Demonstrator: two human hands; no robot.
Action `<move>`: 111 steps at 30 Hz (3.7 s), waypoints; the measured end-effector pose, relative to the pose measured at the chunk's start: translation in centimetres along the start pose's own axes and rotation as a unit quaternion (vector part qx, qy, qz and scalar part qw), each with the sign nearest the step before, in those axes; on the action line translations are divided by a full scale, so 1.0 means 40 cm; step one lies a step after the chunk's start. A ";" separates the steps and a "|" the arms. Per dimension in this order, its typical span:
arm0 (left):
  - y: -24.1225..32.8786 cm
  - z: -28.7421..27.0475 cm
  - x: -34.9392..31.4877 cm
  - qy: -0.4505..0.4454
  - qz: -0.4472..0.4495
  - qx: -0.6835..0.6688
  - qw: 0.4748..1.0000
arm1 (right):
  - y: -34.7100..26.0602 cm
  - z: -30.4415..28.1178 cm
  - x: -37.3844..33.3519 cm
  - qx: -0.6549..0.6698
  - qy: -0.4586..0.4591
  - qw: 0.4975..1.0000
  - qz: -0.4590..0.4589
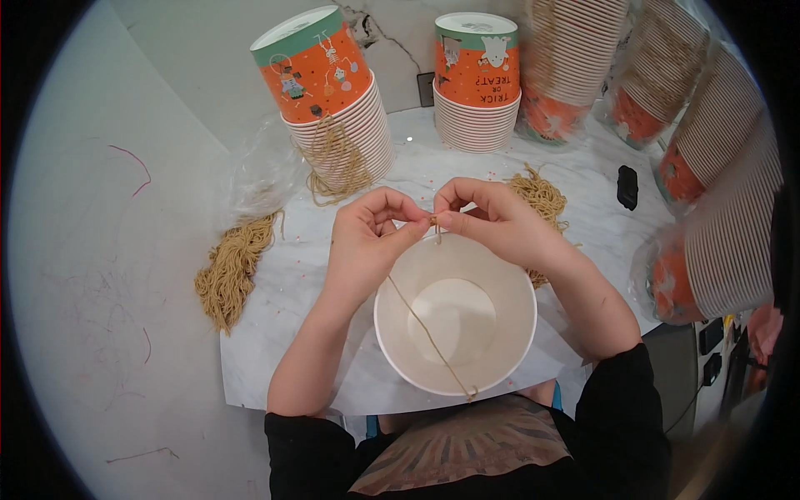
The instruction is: Attaching strings to paper buckets by threading them through pre-punched holes.
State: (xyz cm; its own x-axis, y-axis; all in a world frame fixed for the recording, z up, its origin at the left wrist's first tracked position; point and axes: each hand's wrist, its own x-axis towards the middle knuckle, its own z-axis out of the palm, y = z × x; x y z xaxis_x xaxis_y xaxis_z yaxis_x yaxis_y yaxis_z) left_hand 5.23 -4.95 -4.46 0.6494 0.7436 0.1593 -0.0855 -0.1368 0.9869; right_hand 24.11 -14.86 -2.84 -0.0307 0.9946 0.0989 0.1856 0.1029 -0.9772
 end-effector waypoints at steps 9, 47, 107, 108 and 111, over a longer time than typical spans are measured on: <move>0.039 -0.015 -0.022 -0.017 -0.029 0.142 0.989 | -0.010 -0.005 -0.004 0.246 -0.038 0.962 0.114; 0.038 -0.037 -0.001 -0.088 -0.106 0.023 0.990 | -0.006 0.030 -0.017 -0.218 0.090 0.963 -0.128; 0.053 -0.070 -0.002 -0.166 -0.136 0.029 0.976 | -0.057 0.017 -0.045 -0.256 -0.066 0.960 -0.095; 0.053 -0.070 -0.002 -0.164 -0.134 0.028 0.977 | -0.059 0.017 -0.045 -0.254 -0.068 0.961 -0.089; 0.049 -0.073 -0.002 -0.168 -0.131 0.038 0.976 | -0.055 0.016 -0.045 -0.256 -0.071 0.960 -0.089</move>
State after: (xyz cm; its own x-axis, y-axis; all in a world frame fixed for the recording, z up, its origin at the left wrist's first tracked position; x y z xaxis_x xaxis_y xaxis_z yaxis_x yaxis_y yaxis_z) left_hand 2.81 -3.36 -2.46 0.8536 0.5050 -0.1276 0.1646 -0.0291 0.9859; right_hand 23.13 -16.87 -0.99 -0.2342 0.9527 0.1938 0.6221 0.3000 -0.7232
